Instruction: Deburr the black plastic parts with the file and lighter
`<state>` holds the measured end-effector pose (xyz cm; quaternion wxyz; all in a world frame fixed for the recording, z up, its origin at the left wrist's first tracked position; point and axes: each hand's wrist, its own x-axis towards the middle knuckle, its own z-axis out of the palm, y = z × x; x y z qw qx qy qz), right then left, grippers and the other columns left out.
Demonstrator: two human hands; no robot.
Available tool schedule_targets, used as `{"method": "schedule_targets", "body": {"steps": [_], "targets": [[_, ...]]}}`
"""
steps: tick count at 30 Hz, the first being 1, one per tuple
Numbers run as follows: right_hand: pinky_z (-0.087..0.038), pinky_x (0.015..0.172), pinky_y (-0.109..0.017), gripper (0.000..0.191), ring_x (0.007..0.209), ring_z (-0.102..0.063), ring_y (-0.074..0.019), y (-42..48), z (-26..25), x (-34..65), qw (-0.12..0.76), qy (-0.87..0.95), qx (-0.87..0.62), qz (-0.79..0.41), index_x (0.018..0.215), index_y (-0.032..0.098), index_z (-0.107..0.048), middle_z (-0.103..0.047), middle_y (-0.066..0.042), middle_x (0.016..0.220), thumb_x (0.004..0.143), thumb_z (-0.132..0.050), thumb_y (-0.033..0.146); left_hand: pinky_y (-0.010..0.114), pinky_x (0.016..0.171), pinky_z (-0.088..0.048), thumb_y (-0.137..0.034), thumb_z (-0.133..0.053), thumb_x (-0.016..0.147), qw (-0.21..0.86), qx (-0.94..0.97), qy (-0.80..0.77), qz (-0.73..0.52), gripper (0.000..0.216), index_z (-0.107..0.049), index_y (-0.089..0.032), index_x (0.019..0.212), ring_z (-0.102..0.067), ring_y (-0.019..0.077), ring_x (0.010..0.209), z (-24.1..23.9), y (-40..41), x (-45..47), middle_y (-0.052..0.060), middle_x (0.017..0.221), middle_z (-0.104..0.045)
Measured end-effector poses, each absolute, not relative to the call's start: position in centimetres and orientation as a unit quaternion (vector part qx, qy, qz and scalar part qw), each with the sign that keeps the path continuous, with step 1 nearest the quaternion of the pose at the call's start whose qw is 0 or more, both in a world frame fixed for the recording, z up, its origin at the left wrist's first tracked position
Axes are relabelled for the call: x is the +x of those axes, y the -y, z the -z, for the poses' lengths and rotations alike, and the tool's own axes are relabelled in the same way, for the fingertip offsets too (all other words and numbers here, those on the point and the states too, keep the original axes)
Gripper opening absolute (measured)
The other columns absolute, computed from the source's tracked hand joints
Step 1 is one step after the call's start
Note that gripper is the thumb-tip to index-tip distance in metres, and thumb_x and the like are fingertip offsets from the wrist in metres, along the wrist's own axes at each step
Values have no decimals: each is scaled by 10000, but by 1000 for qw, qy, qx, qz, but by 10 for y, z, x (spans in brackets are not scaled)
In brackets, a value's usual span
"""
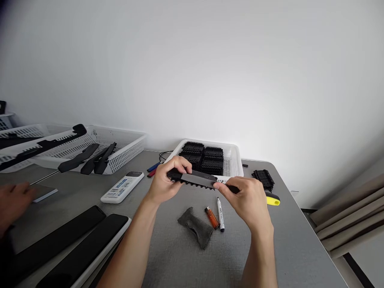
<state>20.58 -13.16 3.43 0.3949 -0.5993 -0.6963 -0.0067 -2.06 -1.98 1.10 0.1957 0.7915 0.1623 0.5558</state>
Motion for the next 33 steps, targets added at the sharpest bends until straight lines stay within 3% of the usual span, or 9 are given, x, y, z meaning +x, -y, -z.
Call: {"method": "schedule_targets", "body": {"steps": [21,28,33], "targets": [[-262,520,-285,521,514,-336,-112,136,-37,205,419,683,-598,1,633,194,-643,-497,3,531,905,-589,635,372,737,-487,-62,-608,756,225,788,-173,-546,220,-480,-240,774,-622,223,825,-15,23,-21,45,822,-671],[-237,524,-287,566,514,-290,-109,130,-35,201,406,692,-596,5,603,193,-608,-438,16,517,911,-550,664,351,733,-478,-14,-586,729,219,777,-159,-568,260,-465,-239,779,-618,202,804,-14,21,-22,29,820,-659],[-218,492,-283,540,501,-292,-102,133,-37,214,449,661,-600,-41,590,190,-570,-410,22,521,901,-585,632,331,718,-483,-16,-571,735,245,760,-166,-578,251,-469,-237,794,-614,183,777,-14,19,-22,24,816,-652]]}}
